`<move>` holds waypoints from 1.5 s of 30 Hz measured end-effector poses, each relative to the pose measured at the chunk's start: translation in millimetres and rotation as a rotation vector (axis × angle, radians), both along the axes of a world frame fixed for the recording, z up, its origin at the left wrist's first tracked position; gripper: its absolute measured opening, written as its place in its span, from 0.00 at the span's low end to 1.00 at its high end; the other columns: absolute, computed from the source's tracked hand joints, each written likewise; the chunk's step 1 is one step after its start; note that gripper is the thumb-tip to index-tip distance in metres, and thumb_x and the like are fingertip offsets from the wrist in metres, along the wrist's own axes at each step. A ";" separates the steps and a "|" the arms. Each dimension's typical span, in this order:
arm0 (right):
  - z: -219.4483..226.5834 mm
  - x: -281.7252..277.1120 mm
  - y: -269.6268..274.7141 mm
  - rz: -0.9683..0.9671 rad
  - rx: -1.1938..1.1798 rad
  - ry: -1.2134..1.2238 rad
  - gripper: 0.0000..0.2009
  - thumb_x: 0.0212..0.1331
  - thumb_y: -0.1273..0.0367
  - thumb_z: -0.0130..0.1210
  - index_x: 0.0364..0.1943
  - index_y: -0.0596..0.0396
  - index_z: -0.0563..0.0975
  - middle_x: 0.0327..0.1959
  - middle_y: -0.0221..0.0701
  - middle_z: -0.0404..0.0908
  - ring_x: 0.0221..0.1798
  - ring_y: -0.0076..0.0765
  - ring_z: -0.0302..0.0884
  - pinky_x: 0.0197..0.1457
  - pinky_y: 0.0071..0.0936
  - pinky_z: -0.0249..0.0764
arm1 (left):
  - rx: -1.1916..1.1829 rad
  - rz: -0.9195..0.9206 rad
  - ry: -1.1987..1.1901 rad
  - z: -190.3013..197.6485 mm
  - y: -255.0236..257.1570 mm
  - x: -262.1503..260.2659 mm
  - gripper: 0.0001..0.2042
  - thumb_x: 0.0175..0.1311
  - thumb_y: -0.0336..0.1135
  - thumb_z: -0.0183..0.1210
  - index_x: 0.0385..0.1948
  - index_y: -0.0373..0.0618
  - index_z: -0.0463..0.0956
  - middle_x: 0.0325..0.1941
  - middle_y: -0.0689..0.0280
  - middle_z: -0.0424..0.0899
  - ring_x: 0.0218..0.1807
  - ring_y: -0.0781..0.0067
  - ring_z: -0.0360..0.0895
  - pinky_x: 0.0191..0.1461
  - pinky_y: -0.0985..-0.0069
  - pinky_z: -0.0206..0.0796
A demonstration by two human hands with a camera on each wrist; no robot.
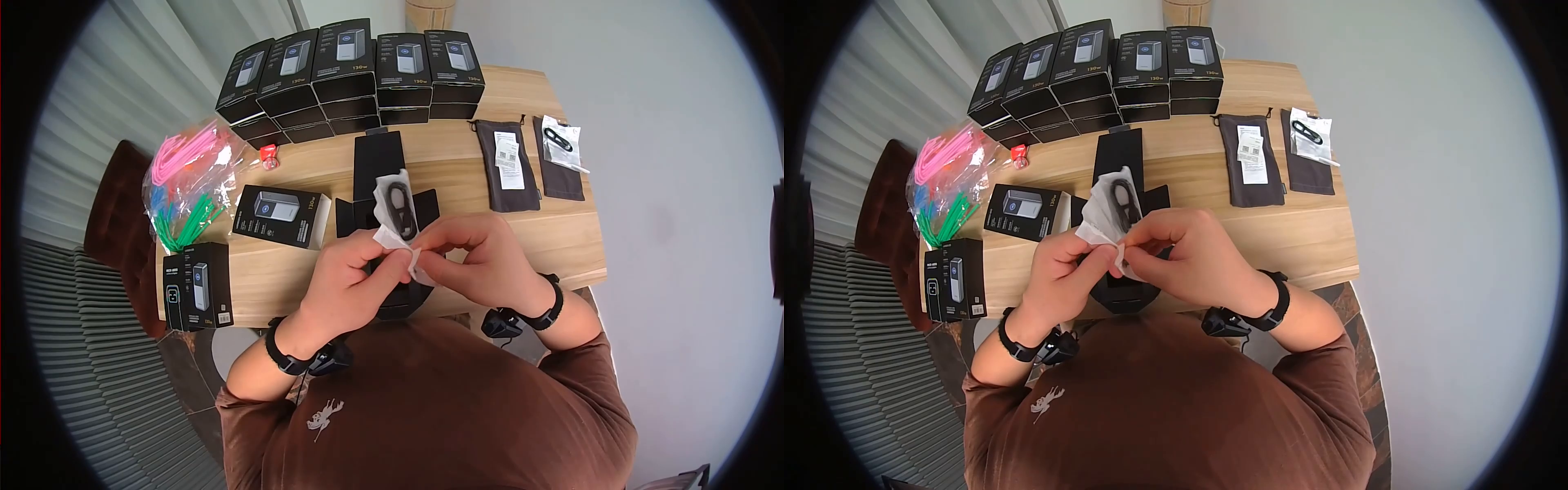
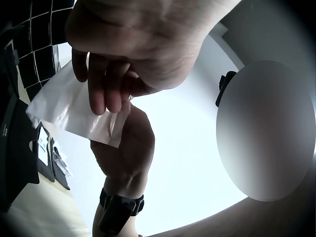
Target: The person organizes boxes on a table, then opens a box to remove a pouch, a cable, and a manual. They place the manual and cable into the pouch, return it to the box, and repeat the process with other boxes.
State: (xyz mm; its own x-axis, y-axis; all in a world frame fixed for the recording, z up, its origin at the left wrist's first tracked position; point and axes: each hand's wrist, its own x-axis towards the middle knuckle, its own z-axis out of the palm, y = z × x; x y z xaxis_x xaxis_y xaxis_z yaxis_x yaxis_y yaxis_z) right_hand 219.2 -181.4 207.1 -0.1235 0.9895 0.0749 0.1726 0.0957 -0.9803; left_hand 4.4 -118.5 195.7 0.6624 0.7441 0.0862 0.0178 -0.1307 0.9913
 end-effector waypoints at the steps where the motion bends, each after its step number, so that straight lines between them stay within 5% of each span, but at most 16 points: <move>1: -1.4 0.3 0.4 0.015 -0.041 0.041 0.05 0.64 0.78 0.64 0.41 0.62 0.86 0.39 0.32 0.90 0.41 0.23 0.86 0.46 0.23 0.81 | 0.008 0.007 0.004 0.3 0.0 0.1 0.06 0.74 0.27 0.59 0.41 0.37 0.85 0.32 0.67 0.87 0.34 0.82 0.82 0.38 0.81 0.71; 7: -9.9 4.2 4.8 0.101 -0.190 0.245 0.06 0.68 0.76 0.64 0.46 0.61 0.85 0.42 0.29 0.88 0.44 0.19 0.85 0.48 0.20 0.80 | -0.088 -0.001 0.070 4.8 1.8 -4.6 0.06 0.74 0.27 0.60 0.36 0.36 0.83 0.31 0.69 0.85 0.34 0.85 0.80 0.38 0.81 0.70; 12: -9.5 -3.3 3.6 0.076 -0.186 0.496 0.09 0.69 0.75 0.64 0.50 0.62 0.83 0.43 0.27 0.88 0.46 0.18 0.84 0.50 0.19 0.80 | -0.139 0.076 -0.122 -6.2 9.6 -3.9 0.08 0.77 0.26 0.56 0.34 0.37 0.81 0.33 0.70 0.86 0.36 0.86 0.79 0.42 0.83 0.70; 16: -15.8 -9.5 2.5 0.017 0.190 0.097 0.14 0.63 0.75 0.68 0.52 0.62 0.83 0.45 0.33 0.88 0.46 0.27 0.88 0.56 0.26 0.84 | -0.235 0.163 -0.232 -8.9 12.3 -1.1 0.10 0.79 0.27 0.52 0.34 0.37 0.80 0.35 0.69 0.87 0.37 0.86 0.78 0.44 0.82 0.71; 22: -11.8 -10.2 1.8 0.052 0.072 0.166 0.13 0.59 0.77 0.68 0.48 0.63 0.84 0.45 0.35 0.87 0.45 0.30 0.89 0.53 0.26 0.85 | -0.225 0.180 -0.256 -8.4 11.4 -2.2 0.10 0.81 0.28 0.51 0.35 0.38 0.78 0.34 0.68 0.86 0.37 0.84 0.79 0.45 0.81 0.71; 27: -17.3 -10.5 3.0 0.069 0.224 0.073 0.18 0.56 0.78 0.71 0.52 0.62 0.83 0.48 0.37 0.86 0.47 0.33 0.88 0.54 0.28 0.84 | -0.319 0.160 -0.333 -8.4 9.7 1.2 0.07 0.80 0.27 0.52 0.39 0.39 0.77 0.33 0.68 0.85 0.38 0.83 0.79 0.46 0.81 0.71; 36: -22.2 -13.7 4.2 -0.026 0.361 -0.069 0.19 0.54 0.78 0.75 0.50 0.59 0.84 0.45 0.36 0.87 0.45 0.31 0.89 0.50 0.28 0.84 | -0.237 -0.117 -0.409 -29.0 11.3 -8.2 0.00 0.75 0.23 0.58 0.41 0.38 0.77 0.46 0.67 0.84 0.46 0.81 0.79 0.52 0.80 0.71; 42: -21.8 -16.2 4.1 -0.033 0.286 -0.049 0.17 0.53 0.78 0.75 0.48 0.59 0.85 0.43 0.34 0.88 0.44 0.31 0.89 0.49 0.28 0.84 | -0.674 0.010 -0.418 -22.7 7.6 -11.8 0.05 0.71 0.20 0.59 0.44 0.36 0.81 0.47 0.67 0.85 0.46 0.81 0.80 0.53 0.78 0.74; 45: -22.6 -14.2 4.4 -0.018 0.302 -0.080 0.17 0.54 0.79 0.74 0.48 0.59 0.84 0.47 0.36 0.87 0.46 0.31 0.88 0.51 0.28 0.84 | -0.561 -0.015 -0.322 -26.9 8.9 -12.7 0.04 0.71 0.20 0.59 0.40 0.37 0.83 0.45 0.68 0.85 0.43 0.81 0.80 0.50 0.79 0.73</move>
